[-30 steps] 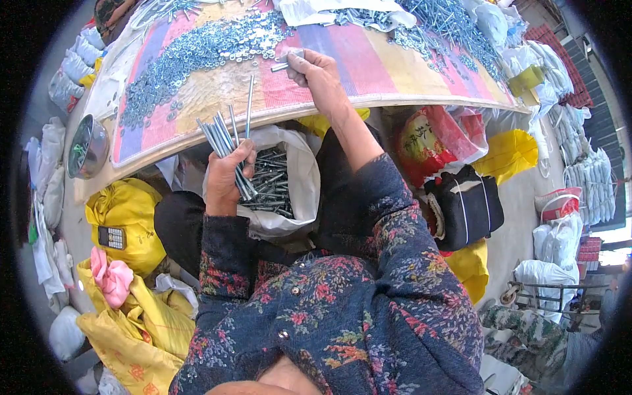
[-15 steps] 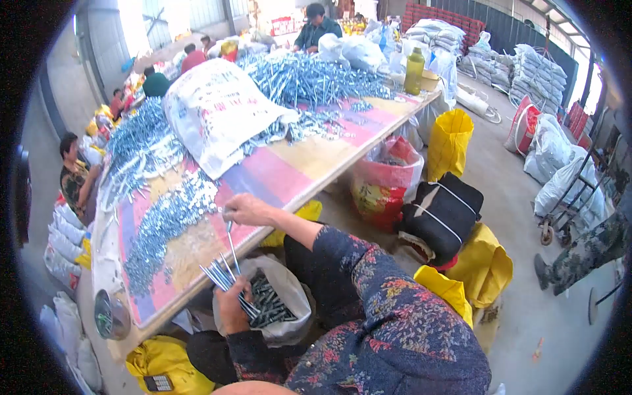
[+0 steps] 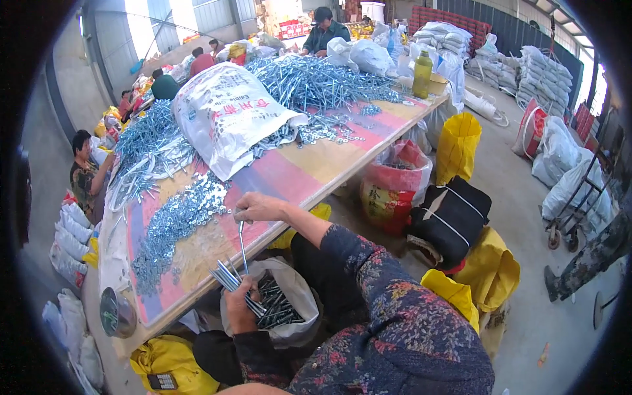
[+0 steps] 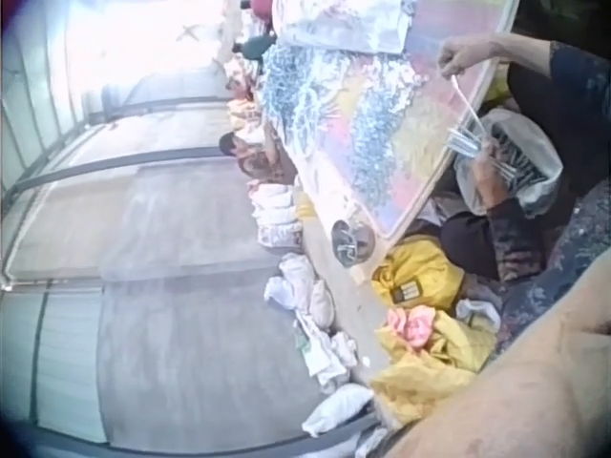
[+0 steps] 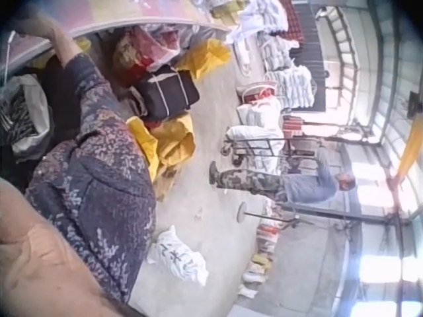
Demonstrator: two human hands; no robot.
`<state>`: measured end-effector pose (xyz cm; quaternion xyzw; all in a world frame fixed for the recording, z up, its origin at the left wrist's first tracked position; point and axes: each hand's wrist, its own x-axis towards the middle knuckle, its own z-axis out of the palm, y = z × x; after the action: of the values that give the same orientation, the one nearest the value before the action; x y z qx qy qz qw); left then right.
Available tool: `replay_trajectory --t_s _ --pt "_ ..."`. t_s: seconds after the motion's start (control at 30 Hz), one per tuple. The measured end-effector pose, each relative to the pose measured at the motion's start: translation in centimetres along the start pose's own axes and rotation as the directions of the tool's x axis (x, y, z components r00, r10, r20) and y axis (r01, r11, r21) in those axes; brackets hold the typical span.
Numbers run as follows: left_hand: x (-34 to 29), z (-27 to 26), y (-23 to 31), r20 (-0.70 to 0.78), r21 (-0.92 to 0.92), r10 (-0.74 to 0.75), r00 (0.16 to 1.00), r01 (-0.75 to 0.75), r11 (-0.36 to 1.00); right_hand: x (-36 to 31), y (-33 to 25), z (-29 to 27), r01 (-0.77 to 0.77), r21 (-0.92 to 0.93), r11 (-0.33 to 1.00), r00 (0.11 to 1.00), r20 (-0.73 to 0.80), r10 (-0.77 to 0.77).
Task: Assembling washers onto metal bolts at a workstation.
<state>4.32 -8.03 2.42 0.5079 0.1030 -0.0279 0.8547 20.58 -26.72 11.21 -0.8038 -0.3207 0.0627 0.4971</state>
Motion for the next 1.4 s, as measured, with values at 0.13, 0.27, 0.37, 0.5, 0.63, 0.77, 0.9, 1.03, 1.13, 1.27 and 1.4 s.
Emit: replay_trajectory --t_s 0.13,0.27,0.37,0.5,0.63,0.77,0.9,1.03,1.13,1.27,1.4 --pt "0.1 -1.6 -0.3 0.018 0.015 -0.022 1.000 0.021 1.000 0.8 0.7 0.6 -0.053 0.086 0.995 0.988 0.152 0.040" --pt "0.2 -1.1 0.0 0.133 -0.050 0.040 0.990 -0.034 0.998 1.1 3.6 1.4 0.032 -0.050 0.998 0.999 0.035 -0.030" --pt "-0.2 -1.1 1.5 0.141 -0.084 -0.068 0.988 0.081 0.993 0.5 2.0 4.4 -0.175 0.603 0.778 0.984 0.078 0.162" --pt "1.0 -2.3 0.7 0.192 -0.322 -0.140 0.971 0.197 0.926 1.0 2.5 6.1 -0.277 0.806 0.523 0.960 0.253 0.119" --pt "1.2 -2.9 0.8 0.171 -0.375 -0.115 0.978 0.173 0.911 1.4 2.1 7.2 -0.252 0.783 0.569 0.968 0.218 0.128" --pt "0.7 -2.4 1.5 0.116 -0.345 -0.078 0.990 0.114 0.932 1.2 1.8 7.8 -0.271 0.735 0.622 0.961 0.238 0.138" --pt "0.4 -2.6 1.2 0.135 -0.340 -0.107 0.985 0.147 0.929 0.1 0.9 8.2 -0.303 0.784 0.542 0.953 0.266 0.148" --pt "0.7 -3.3 0.8 0.249 -0.483 -0.094 0.964 0.208 0.850 0.0 1.3 8.5 -0.289 0.766 0.575 0.956 0.268 0.123" --pt "0.5 -3.0 1.1 0.198 -0.429 -0.116 0.973 0.193 0.882 -0.2 1.5 8.9 -0.285 0.772 0.568 0.957 0.256 0.133" --pt "0.5 -3.6 1.4 0.201 -0.426 -0.117 0.973 0.194 0.884 0.2 1.1 9.7 -0.276 0.771 0.574 0.961 0.221 0.164" --pt "1.0 -2.9 1.4 0.237 -0.378 -0.099 0.967 0.185 0.907 -0.6 -0.2 9.1 -0.236 0.496 0.835 0.972 0.111 0.209"
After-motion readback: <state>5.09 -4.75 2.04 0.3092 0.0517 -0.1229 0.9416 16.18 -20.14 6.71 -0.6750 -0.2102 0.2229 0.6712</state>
